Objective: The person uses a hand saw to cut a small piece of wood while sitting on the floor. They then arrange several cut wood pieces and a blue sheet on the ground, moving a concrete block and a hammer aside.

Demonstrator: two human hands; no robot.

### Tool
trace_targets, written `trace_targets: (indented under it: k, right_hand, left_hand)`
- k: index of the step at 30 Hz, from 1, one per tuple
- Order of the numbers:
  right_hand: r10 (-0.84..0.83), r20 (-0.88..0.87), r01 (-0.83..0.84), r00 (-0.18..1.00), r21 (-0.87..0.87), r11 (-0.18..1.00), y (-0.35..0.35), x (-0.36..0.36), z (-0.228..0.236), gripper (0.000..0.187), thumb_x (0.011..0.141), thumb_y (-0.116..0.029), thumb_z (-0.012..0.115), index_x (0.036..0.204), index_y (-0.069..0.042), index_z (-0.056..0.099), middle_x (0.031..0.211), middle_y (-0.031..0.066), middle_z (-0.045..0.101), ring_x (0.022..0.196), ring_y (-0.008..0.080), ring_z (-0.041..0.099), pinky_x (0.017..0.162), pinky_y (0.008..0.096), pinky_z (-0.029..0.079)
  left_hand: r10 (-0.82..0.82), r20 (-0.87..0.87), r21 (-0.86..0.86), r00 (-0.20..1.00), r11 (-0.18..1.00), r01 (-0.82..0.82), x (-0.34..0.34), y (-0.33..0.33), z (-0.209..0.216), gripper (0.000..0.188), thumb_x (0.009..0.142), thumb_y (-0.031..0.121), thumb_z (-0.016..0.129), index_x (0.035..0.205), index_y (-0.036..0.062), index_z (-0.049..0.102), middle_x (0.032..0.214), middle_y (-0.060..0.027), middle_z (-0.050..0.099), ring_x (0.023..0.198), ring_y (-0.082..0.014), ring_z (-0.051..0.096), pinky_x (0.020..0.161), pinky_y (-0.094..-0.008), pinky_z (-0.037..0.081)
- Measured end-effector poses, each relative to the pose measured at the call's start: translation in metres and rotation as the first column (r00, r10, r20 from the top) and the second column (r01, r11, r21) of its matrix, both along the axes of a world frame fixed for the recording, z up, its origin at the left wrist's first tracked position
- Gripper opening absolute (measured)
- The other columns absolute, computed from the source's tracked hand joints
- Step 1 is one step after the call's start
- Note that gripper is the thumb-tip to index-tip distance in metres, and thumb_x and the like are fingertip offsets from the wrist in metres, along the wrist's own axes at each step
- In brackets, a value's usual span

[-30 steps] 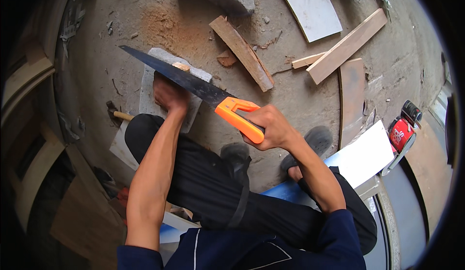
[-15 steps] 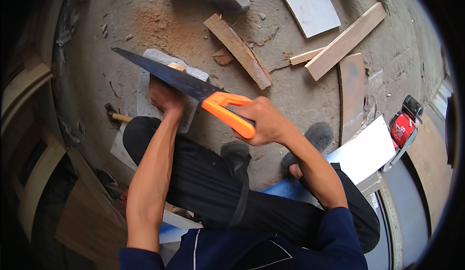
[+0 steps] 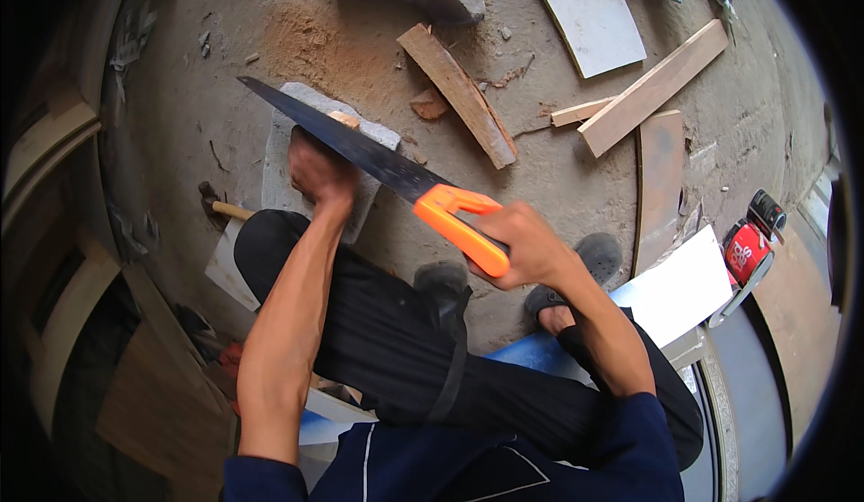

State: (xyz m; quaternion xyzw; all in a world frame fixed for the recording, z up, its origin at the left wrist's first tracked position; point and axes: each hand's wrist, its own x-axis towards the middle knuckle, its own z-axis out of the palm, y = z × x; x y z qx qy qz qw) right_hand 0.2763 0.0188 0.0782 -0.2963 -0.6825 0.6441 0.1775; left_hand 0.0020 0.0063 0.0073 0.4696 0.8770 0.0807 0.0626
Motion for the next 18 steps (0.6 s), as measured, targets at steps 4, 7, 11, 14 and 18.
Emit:
trace_targets:
  k: [4, 7, 11, 14, 18]
  right_hand:
    - [0.0, -0.007, 0.0, 1.0, 0.043, 0.999, 0.03, -0.056, -0.014, 0.014, 0.063, -0.008, 0.069, 0.07, -0.005, 0.057, 0.059, 0.0134, 0.052, 0.054, 0.0345, 0.053, 0.051, 0.0373, 0.042]
    - [-0.017, -0.033, 0.018, 0.999, 0.027, 0.999, 0.015, -0.023, -0.012, 0.015, 0.064, -0.009, 0.07, 0.071, -0.004, 0.057, 0.059, 0.0134, 0.052, 0.055, 0.0349, 0.053, 0.051, 0.0378, 0.042]
    - [0.013, 0.045, -0.011, 0.999, -0.051, 0.999, 0.005, -0.005, -0.004, 0.019, 0.063, -0.019, 0.07, 0.066, -0.007, 0.055, 0.06, 0.0152, 0.055, 0.057, 0.0386, 0.054, 0.052, 0.0435, 0.043]
    - [0.04, 0.073, -0.048, 0.997, 0.106, 0.993, 0.031, -0.053, -0.016, 0.019, 0.062, -0.018, 0.07, 0.067, -0.007, 0.056, 0.059, 0.0151, 0.055, 0.058, 0.0387, 0.054, 0.052, 0.0436, 0.042]
    - [-0.003, 0.032, 0.003, 0.999, 0.012, 1.0, 0.018, -0.034, -0.015, 0.018, 0.063, -0.017, 0.069, 0.07, -0.007, 0.057, 0.06, 0.0146, 0.056, 0.059, 0.0382, 0.056, 0.052, 0.0438, 0.043]
  left_hand:
    - [0.138, 0.165, -0.123, 0.977, 0.985, -0.119, -0.002, 0.009, 0.003, 0.044, 0.072, 0.036, 0.076, 0.096, 0.0027, 0.059, 0.091, -0.0191, 0.064, 0.089, -0.0417, 0.061, 0.074, -0.048, 0.049]
    - [0.04, -0.012, -0.054, 0.999, 0.998, -0.04, 0.002, 0.004, 0.002, 0.044, 0.072, 0.036, 0.076, 0.096, 0.0026, 0.059, 0.091, -0.0191, 0.064, 0.089, -0.0418, 0.061, 0.074, -0.0487, 0.049]
    - [-0.013, 0.003, 0.027, 1.0, 1.0, 0.013, 0.001, 0.002, 0.002, 0.045, 0.072, 0.036, 0.076, 0.096, 0.0029, 0.059, 0.091, -0.0191, 0.064, 0.089, -0.0419, 0.061, 0.074, -0.0498, 0.049]
    - [0.192, 0.199, -0.152, 0.961, 0.975, -0.163, 0.006, 0.011, 0.009, 0.045, 0.071, 0.036, 0.076, 0.097, 0.0027, 0.059, 0.092, -0.0195, 0.063, 0.09, -0.0424, 0.06, 0.075, -0.0496, 0.048]
    - [-0.002, -0.014, 0.004, 1.0, 1.0, 0.002, -0.004, -0.002, -0.006, 0.04, 0.073, 0.033, 0.075, 0.095, 0.0028, 0.062, 0.093, -0.0177, 0.065, 0.089, -0.0386, 0.063, 0.074, -0.0455, 0.05]
